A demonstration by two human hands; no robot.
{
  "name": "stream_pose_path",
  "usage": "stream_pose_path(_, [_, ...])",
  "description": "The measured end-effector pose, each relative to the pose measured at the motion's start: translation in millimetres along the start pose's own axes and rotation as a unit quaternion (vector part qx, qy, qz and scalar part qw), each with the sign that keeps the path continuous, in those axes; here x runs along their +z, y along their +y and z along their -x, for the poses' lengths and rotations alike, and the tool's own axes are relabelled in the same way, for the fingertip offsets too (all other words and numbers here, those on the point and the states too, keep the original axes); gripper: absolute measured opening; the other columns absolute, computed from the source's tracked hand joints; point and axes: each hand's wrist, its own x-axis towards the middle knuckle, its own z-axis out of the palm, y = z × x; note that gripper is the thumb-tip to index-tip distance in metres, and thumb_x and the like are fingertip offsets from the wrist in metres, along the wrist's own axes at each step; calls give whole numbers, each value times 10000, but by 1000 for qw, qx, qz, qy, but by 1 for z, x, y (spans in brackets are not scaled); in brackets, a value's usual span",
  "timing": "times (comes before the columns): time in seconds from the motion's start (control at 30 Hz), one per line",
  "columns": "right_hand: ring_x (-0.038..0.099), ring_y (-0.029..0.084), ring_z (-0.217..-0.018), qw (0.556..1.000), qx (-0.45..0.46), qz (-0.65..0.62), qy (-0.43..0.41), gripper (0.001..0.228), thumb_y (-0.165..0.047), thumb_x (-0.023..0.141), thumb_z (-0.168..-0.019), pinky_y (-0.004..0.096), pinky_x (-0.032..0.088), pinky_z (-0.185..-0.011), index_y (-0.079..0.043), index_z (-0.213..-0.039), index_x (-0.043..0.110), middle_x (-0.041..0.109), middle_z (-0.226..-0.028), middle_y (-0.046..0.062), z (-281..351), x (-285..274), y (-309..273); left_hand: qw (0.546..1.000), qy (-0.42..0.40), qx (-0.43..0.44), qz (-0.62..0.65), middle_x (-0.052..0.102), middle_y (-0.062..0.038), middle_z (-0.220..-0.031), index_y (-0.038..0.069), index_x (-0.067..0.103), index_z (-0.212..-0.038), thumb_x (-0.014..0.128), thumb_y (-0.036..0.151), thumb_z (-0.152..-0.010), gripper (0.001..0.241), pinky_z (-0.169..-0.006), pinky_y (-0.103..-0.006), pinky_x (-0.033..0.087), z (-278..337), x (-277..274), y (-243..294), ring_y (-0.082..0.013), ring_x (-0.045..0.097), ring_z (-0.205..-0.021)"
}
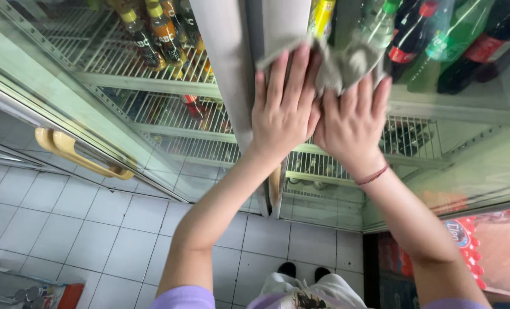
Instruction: The person wipes the exterior glass and frame of a commercial reach-in refrigerator using a cloth, then sprays cleaner and wipes several snack packages before placing them back on a shelf.
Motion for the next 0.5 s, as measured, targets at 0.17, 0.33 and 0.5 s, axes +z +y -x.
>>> stream_pose_path(0.17, [512, 303, -1287, 993, -12, -67, -93, 374, -297, 608, -996, 583, 372, -1111, -120, -1311, 706, 533, -1420, 109, 153, 52, -56, 988, -122, -23, 94, 356, -222, -1631, 56, 540, -1504, 491, 437, -1070, 579, -1269, -631, 136, 176, 56, 39, -439, 227, -1544])
stream_pose_path(0.33, [475, 423, -1375, 990, 73, -63, -107, 362, -279, 589, -997, 630, 303, -1190, -25, -1239, 676, 501, -1404, 209, 176, 55, -52, 988, -120, -53, 86, 339, -232, -1645, 77, 524, -1532, 467, 423, -1076, 575, -1228, -611, 92, 166, 55, 65, -432, 241, -1541])
stream_pose_path(0.5, [272, 596, -1437, 997, 63, 16, -31, 394, -145, 473, -1045, 773, 100, -1243, 167, -1247, 602, 324, -1473, 381, 52, 5, 61, 990, -34, -20, 139, 412, -213, -1605, 139, 502, -1546, 513, 429, -1100, 532, -1265, -620, 182, -12, 4, 68, -429, 355, -1517])
